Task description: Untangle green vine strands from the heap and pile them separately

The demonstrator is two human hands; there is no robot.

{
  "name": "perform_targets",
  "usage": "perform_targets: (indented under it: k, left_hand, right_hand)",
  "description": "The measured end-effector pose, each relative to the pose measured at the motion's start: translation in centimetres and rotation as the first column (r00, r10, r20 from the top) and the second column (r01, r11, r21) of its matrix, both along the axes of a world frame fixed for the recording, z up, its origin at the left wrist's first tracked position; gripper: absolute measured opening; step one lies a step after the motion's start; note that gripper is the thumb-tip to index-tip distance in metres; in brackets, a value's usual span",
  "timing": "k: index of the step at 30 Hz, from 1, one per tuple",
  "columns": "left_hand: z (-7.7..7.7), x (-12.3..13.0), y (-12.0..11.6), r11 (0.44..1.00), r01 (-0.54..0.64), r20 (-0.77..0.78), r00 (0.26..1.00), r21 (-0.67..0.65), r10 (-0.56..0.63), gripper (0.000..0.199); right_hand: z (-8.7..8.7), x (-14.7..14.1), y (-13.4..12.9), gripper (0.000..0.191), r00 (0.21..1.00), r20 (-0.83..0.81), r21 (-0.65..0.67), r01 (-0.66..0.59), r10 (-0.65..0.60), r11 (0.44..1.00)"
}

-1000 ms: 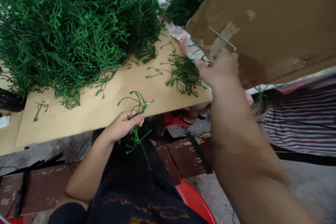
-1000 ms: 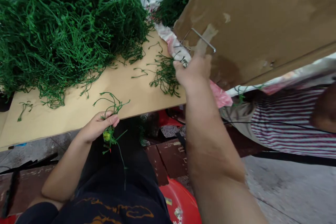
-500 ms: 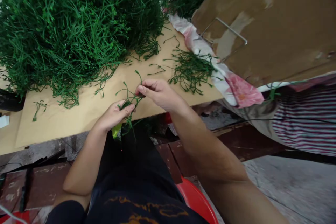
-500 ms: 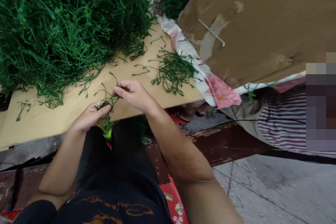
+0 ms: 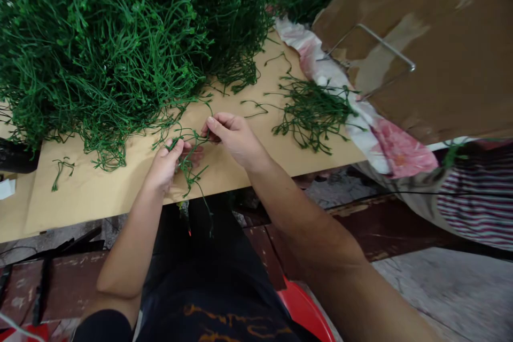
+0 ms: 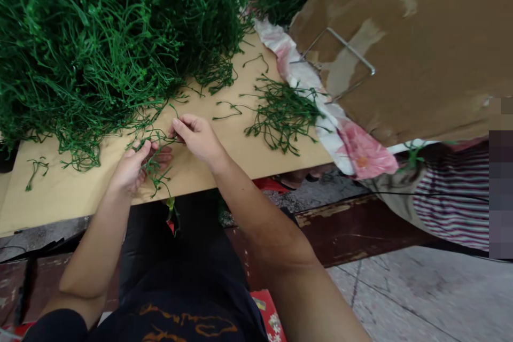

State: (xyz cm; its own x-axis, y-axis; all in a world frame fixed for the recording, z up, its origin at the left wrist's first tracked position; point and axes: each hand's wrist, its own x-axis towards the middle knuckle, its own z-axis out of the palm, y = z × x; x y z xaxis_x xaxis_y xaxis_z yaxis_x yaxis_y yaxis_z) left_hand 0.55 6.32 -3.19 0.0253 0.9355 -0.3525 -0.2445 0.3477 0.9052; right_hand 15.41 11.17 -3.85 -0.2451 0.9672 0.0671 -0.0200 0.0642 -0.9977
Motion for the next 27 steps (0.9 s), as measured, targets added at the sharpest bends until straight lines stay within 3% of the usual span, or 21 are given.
perform_targets:
  k: [3, 8, 15, 18, 19, 21, 24, 27]
  left_hand:
    - [0.2, -0.5, 0.0, 0.994, 0.053, 0.121, 0.992, -0.091, -0.042, 0.028]
    - [-0.1, -1.3, -0.5, 0.983, 0.123, 0.248, 0.965, -0.136, -0.087, 0.034]
    - [-0.7, -1.9, -0.5, 0.967, 0.11, 0.213, 0.975, -0.231, -0.06, 0.039]
    - [-0.7, -2.0, -0.6, 0.961, 0.133, 0.247, 0.966, -0.244, -0.071, 0.042]
    - [-0.7, -2.1, -0.7, 0.961, 0.144, 0.246, 0.966, -0.237, -0.084, 0.043]
    - [-0.7, -2.2, -0.9, 0.966, 0.144, 0.232, 0.968, -0.216, -0.093, 0.044]
    - [-0.7, -2.3, -1.0, 0.975, 0.106, 0.234, 0.971, -0.197, -0.058, 0.042]
    - [-0.6, -2.1, -1.0, 0.979, 0.121, 0.245, 0.966, -0.164, -0.078, 0.04]
  right_hand:
    - [0.0, -0.2, 1.0, 0.048, 0.998, 0.032, 0.035, -0.054, 0.053, 0.998]
    - [0.0, -0.3, 3.1, 0.052, 0.985, 0.111, 0.079, -0.141, 0.131, 0.987]
    - [0.2, -2.1, 3.5, 0.051, 0.984, 0.178, 0.073, -0.043, 0.03, 0.996]
    - [0.2, -2.0, 4.6, 0.053, 0.973, 0.144, 0.048, 0.173, -0.178, 0.984]
    - [0.2, -1.2, 5.3, 0.052, 0.944, 0.139, 0.049, 0.296, -0.3, 0.954]
    - [0.6, 1.2, 6.8, 0.05, 0.82, 0.138, 0.065, 0.552, -0.555, 0.831]
    - [1.3, 6.3, 7.7, 0.038, 0.736, 0.22, 0.085, 0.64, -0.64, 0.764]
    - [1.3, 10.6, 6.9, 0.029, 0.619, 0.329, 0.151, 0.711, -0.713, 0.686]
